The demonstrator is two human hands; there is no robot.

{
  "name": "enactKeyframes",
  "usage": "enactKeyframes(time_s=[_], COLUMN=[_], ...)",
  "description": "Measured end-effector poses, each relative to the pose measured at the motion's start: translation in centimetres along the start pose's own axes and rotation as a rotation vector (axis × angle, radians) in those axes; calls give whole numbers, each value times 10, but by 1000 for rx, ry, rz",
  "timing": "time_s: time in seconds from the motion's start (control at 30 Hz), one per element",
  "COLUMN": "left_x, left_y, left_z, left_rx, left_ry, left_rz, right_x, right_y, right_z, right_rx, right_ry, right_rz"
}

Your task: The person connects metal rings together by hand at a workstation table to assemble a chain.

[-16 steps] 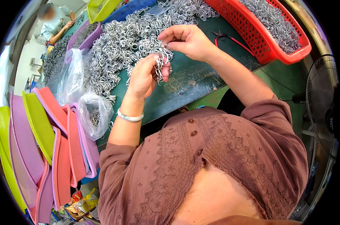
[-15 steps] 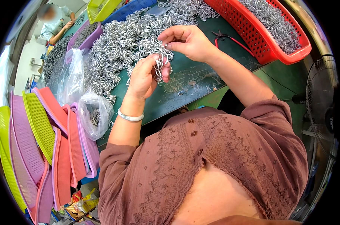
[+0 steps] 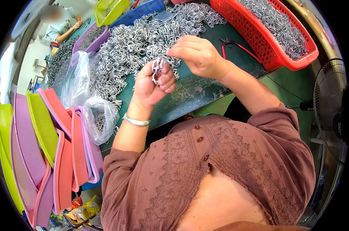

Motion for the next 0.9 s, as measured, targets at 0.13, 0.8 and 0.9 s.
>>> enactKeyframes(time_s=[0.13,0.8,0.9], left_x=[3,-42,-35], left_y=[-6,-88,-85], left_z=[11,58,66], left_rx=[82,416,432], left_ry=[131,-130,-152], left_rz=[88,319,294], right_x=[7,248,292], right_y=[-8,186,178], right_z=[3,82,127], right_rx=[106,1072,1046], right_ry=[36,734,856], right_rz=[-99,-465,-762])
Point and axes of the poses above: each hand's wrist, its own y-axis towards the middle knuckle, its own x-axis out of the palm, z = x × y, the point moved 2 cm from there along y, towards the middle knuckle, and after that the axes turned 15 degrees about -y, right-handed, at the moved point
